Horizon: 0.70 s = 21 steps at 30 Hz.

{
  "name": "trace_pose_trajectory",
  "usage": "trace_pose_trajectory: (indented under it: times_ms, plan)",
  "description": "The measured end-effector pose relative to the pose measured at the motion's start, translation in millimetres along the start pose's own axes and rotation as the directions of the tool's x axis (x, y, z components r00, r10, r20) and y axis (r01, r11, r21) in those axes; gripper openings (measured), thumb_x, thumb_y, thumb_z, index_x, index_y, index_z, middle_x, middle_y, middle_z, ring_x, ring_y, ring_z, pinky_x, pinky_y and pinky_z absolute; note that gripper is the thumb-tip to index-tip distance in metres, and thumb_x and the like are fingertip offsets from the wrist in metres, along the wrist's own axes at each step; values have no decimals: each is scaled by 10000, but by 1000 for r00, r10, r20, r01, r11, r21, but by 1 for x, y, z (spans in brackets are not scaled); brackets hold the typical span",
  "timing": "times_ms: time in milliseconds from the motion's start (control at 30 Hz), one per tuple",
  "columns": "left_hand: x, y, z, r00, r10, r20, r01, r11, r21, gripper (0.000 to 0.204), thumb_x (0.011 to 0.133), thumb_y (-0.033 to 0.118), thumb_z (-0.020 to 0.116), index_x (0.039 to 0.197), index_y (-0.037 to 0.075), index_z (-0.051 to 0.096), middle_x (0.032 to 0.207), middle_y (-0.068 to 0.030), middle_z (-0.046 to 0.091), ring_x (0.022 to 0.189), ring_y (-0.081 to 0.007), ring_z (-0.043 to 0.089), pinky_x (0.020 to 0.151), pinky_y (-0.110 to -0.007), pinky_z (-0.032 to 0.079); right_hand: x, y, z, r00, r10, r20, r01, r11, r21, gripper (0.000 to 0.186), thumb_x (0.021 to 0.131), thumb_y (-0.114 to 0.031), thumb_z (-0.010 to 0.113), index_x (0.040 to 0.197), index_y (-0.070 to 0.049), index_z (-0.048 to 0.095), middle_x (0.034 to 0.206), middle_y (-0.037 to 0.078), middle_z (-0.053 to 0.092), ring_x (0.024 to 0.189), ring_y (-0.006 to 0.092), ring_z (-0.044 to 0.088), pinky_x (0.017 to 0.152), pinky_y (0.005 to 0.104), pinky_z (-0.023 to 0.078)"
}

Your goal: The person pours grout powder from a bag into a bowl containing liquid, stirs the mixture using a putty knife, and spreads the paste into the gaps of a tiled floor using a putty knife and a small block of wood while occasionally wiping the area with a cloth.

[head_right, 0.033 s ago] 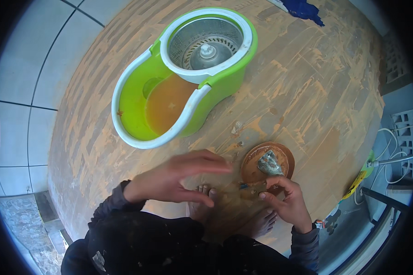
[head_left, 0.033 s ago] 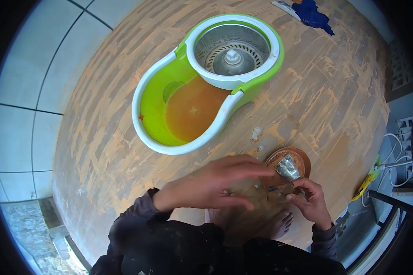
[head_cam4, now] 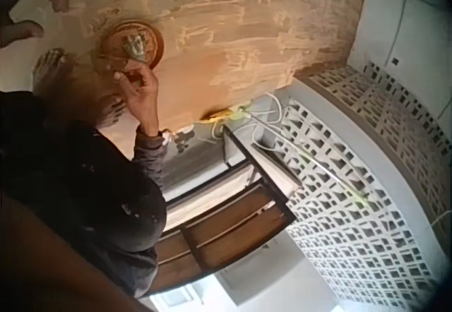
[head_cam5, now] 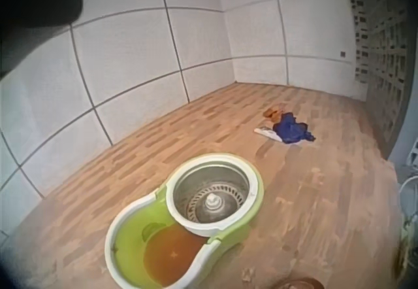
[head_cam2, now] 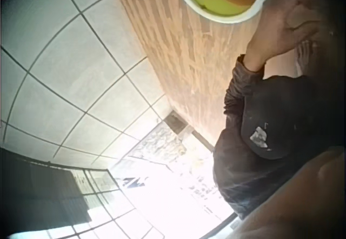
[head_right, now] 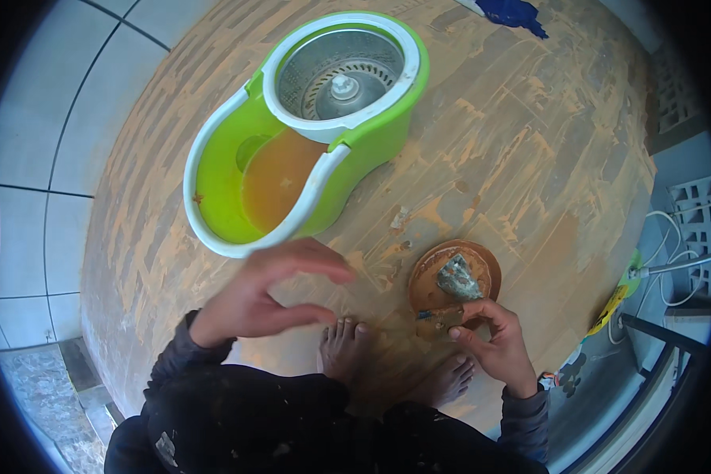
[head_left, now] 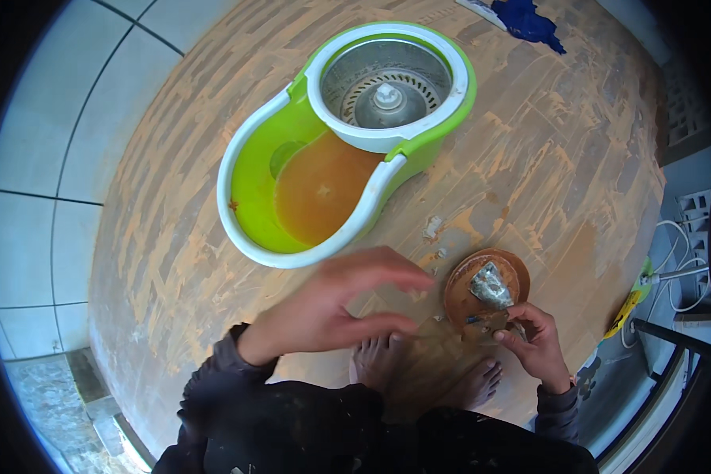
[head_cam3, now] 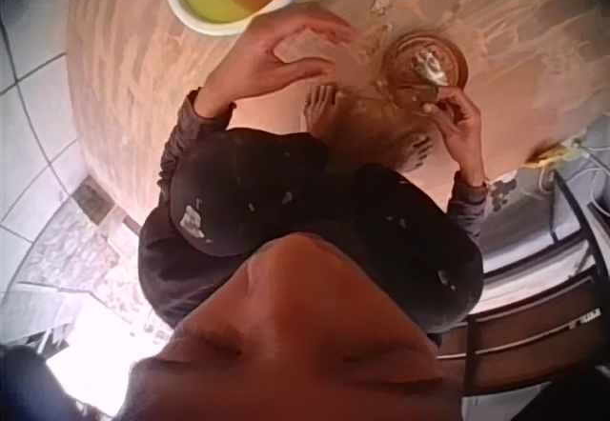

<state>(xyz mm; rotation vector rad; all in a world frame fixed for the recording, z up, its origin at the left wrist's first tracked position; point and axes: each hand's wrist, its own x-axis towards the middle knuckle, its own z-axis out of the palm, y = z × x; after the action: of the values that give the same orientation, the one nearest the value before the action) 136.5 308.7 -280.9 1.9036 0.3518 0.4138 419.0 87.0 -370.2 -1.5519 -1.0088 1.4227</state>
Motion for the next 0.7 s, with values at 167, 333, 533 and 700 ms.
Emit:
trace_pose_trajectory:
  times_ms: [167,333,533,700]
  plan:
    - [-2,-49,-99,719,-605,-343,584,793,-175,191,1045,166,505,1099,33,631,1045,-56,671,964,-146,638,900,-309,503,-31,41,-29,942,90,-324,29,939,344,208,902,49,691,1080,-23,611,965,-8,655,906,75,610,846,258,497]
    - [15,-133,-125,310,-951,-12,844,281,-458,273,1071,231,425,1133,57,627,1049,-66,684,966,-157,649,910,-325,527,-33,108,-70,843,155,-514,148,853,500,119,956,-56,658,1062,-60,605,988,9,665,966,91,618,864,301,509]
    - [40,-175,-86,379,-925,-1,822,337,-459,343,1083,240,360,1159,31,621,1006,-83,693,857,-160,670,825,-338,577,-23,119,-51,867,297,-401,119,657,744,125,979,-99,625,1099,-85,595,1087,41,682,998,150,658,913,340,538]
    - [54,-166,-68,361,-933,4,761,292,-579,329,1077,217,375,1177,25,622,1018,-104,714,872,-162,694,832,-337,592,-18,128,-36,845,320,-428,176,589,789,251,1014,-161,583,1241,-53,590,1195,74,675,1087,195,659,972,361,532]
